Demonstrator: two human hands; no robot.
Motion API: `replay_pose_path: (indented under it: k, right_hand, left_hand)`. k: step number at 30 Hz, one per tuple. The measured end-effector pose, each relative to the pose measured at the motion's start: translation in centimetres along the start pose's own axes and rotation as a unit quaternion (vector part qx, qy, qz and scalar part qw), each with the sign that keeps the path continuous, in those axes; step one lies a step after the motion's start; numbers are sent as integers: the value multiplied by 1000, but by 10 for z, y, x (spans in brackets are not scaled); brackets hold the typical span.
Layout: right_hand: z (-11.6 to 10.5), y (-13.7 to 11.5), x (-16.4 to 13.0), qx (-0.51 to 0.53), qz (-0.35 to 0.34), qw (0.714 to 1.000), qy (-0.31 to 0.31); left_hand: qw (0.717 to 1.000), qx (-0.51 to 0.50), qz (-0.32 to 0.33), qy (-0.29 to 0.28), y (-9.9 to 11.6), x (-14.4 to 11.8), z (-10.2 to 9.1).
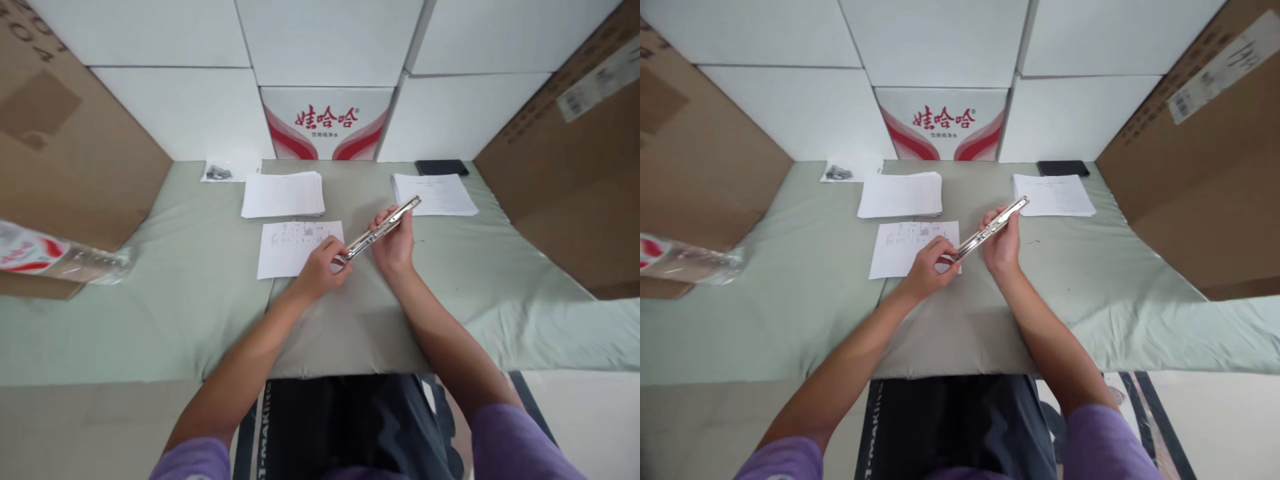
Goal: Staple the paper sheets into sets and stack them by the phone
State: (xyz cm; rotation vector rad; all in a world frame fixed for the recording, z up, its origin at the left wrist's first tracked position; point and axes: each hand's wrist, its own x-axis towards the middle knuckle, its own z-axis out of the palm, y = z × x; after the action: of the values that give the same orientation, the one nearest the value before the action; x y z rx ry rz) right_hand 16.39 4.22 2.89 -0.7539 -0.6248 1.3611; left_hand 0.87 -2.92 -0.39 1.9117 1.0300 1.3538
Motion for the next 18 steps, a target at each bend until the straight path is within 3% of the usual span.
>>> replay_pose_path:
  k: [4,6,10,13,15,18]
  right_hand:
    - [-7,2,9,20,37,999,22]
    - [-13,1,17,12,49,998,48]
    - [-23,0,31,-39,19,995,88]
    - [-26,2,38,-69,-9,993,94]
    - [-28,5,41,-93,-33,991,95]
    - [-34,8,45,-177,-62,979,81]
  left_hand:
    - [998,52,-25,1,8,8,-16]
    - [993,89,-56,53,1,17,-38]
    - [938,142,-183,258,-49,45,-120]
    - [869,257,-266,328,-100,65,-193]
    - [828,332,-313,326,-126,76,-230]
    - [837,391,-300,238,-151,90,-255]
